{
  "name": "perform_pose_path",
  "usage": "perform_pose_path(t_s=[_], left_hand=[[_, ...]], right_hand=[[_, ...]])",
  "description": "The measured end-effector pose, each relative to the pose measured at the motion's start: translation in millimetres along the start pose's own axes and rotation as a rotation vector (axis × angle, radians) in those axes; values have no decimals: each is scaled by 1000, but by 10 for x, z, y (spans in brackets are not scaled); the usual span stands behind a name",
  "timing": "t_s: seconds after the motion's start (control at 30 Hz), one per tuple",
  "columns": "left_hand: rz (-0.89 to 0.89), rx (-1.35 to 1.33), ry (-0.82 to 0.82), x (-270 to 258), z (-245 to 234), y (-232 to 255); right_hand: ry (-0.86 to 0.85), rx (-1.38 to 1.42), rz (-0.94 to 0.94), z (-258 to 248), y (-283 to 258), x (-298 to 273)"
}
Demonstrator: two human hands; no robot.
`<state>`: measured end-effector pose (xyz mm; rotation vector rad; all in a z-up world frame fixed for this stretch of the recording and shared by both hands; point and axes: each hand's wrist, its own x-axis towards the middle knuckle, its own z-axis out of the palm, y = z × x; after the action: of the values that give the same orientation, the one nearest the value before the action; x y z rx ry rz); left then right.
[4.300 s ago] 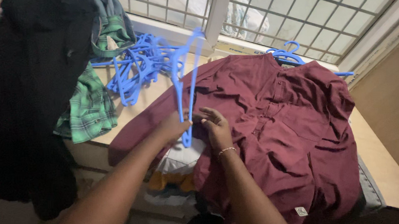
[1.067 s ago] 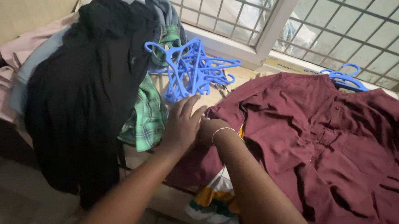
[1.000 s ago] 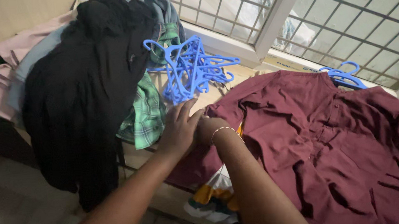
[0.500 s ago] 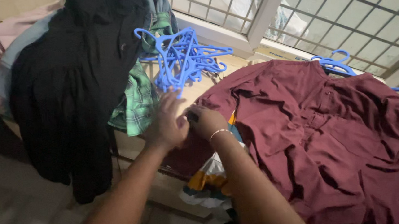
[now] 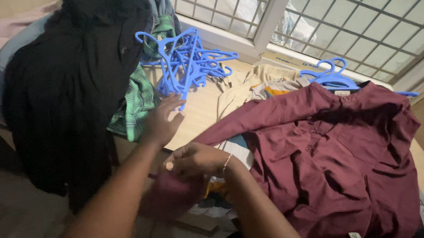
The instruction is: The person places several shirts and a pair of pants onto blue plastic hangers. They handle each garment one at a time, aligning the collar or waistband and securing it on the hanger before setting it aside.
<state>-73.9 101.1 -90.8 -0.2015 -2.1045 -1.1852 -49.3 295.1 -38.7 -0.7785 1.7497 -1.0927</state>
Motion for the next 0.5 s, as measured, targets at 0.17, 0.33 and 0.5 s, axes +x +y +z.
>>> perform_pose_path(t_s=[0.17,0.33,0.5], left_hand=[[118,118,4,-17,-25,137],[104,137,1,-29,-29,260],[121,166,-14,-57,-14,284]], right_hand=[[1014,-633,-189,-353,36,26],[1718,-687,117,-1200,510,-288],[1780,-491,91,-1780,1141,-386]])
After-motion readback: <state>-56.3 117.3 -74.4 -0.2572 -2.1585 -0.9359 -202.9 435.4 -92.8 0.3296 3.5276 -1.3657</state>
